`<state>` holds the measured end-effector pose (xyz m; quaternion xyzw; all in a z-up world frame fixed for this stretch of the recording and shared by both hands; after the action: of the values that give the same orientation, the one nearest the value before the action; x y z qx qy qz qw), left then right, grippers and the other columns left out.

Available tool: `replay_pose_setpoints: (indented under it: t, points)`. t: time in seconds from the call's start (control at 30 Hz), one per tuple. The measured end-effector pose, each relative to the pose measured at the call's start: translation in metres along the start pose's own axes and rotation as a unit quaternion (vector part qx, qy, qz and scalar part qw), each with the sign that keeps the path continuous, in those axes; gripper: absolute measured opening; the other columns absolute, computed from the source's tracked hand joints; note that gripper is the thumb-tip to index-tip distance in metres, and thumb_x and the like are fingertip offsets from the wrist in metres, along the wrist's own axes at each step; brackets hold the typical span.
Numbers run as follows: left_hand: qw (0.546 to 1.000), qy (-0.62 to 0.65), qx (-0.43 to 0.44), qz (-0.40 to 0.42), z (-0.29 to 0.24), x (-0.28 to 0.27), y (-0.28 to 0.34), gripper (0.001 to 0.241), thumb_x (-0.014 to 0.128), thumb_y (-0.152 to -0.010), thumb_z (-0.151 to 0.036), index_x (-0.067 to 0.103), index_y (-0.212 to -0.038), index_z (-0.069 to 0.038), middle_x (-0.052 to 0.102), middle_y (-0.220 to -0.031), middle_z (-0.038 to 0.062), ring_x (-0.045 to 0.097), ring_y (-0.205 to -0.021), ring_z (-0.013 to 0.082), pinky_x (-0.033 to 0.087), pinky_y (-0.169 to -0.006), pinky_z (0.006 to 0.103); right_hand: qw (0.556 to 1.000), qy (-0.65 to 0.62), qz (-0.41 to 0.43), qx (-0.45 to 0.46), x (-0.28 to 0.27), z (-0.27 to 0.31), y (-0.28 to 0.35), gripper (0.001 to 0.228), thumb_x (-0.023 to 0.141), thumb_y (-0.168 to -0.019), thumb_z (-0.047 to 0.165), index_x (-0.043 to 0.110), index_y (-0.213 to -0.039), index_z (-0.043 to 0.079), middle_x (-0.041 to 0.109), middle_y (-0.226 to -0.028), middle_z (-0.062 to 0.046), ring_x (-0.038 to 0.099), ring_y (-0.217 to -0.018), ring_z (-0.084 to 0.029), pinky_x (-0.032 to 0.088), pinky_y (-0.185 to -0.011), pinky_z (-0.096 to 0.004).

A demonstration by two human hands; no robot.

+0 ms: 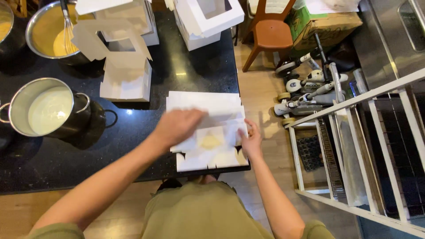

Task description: The person folds flat white cardboard bakery boxes with clear windows into open boxes on a black countertop, pressing creases and tucking tabs, and stacks the finished boxes beside the bowls of batter.

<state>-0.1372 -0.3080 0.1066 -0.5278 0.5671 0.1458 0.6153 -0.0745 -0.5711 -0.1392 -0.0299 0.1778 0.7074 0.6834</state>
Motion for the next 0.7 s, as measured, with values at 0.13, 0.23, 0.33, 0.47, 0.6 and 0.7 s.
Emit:
replay_pose_setpoints:
  t: [0.13, 0.23, 0.33, 0.47, 0.6, 0.7]
  points:
    - [0.995, -0.074, -0.045, -0.059, 0.066, -0.007, -0.058, 0.022, 0.063, -0.091, -0.003, 0.068, -0.112, -0.008, 0.071, -0.096, 0.009, 0.068, -0.077, 0.0292, 0.053, -0.066, 0.0426, 0.988, -0.117, 0.098, -0.006, 0.009, 0.015, 0.029, 0.067, 0.073, -0.084, 0.002, 0.048, -0.144, 0.013, 0.075, -0.098, -0.007, 0.070, -0.089, -0.011, 0.055, -0.078, -0.026]
    - [0.993, -0.076, -0.062, -0.063, 0.115, 0.020, -0.078, 0.018, 0.066, -0.094, -0.006, 0.067, -0.111, -0.004, 0.067, -0.094, 0.012, 0.068, -0.087, 0.0314, 0.052, -0.071, 0.0448, 0.987, -0.080, 0.135, 0.021, 0.012, 0.028, 0.043, 0.066, 0.076, -0.082, 0.011, 0.048, -0.142, 0.015, 0.076, -0.095, -0.003, 0.071, -0.086, -0.014, 0.056, -0.076, -0.032]
    - [0.994, -0.056, -0.051, 0.081, 0.155, 0.084, -0.069, 0.035, 0.064, -0.080, 0.002, 0.067, -0.115, -0.003, 0.065, -0.099, 0.015, 0.065, -0.096, 0.0352, 0.053, -0.078, 0.0453, 0.963, 0.235, 0.124, 0.051, 0.010, 0.059, 0.055, 0.066, 0.083, -0.076, 0.022, 0.057, -0.137, 0.017, 0.074, -0.096, -0.009, 0.071, -0.093, -0.025, 0.055, -0.086, -0.040]
    - [0.979, 0.072, -0.171, 0.084, 0.196, 0.134, -0.054, 0.037, 0.070, -0.081, -0.002, 0.071, -0.117, -0.008, 0.066, -0.105, 0.014, 0.064, -0.101, 0.0367, 0.053, -0.084, 0.0458, 0.929, 0.351, 0.058, -0.097, 0.028, 0.083, 0.031, 0.062, 0.085, -0.074, 0.027, 0.062, -0.129, 0.016, 0.054, -0.130, -0.014, 0.051, -0.118, -0.036, 0.046, -0.099, -0.045]
    - [0.931, 0.153, -0.307, 0.124, 0.214, 0.173, -0.038, 0.034, 0.071, -0.084, -0.005, 0.076, -0.116, -0.015, 0.070, -0.111, 0.008, 0.068, -0.102, 0.0339, 0.054, -0.087, 0.0425, 0.909, 0.251, -0.001, -0.333, 0.065, 0.112, -0.029, 0.055, 0.076, -0.084, 0.016, 0.056, -0.135, 0.006, 0.053, -0.137, -0.020, 0.048, -0.128, -0.040, 0.036, -0.109, -0.052]
    - [0.930, 0.167, -0.296, 0.141, 0.217, 0.194, -0.031, 0.033, 0.074, -0.078, -0.004, 0.080, -0.109, -0.015, 0.072, -0.106, 0.011, 0.068, -0.101, 0.0349, 0.054, -0.086, 0.0418, 0.886, 0.209, 0.023, -0.413, 0.095, 0.143, -0.088, 0.055, 0.067, -0.090, 0.007, 0.052, -0.144, 0.007, 0.055, -0.146, -0.017, 0.048, -0.134, -0.040, 0.037, -0.116, -0.049]
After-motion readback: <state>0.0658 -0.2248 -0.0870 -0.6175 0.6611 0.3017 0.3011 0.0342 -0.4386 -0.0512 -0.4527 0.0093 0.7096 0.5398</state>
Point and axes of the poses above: each hand's wrist, its own y-axis away from the middle knuckle, its own x-axis out of the palm, z = x × y, the point moved 6 cm from there along -y, towards the middle knuckle
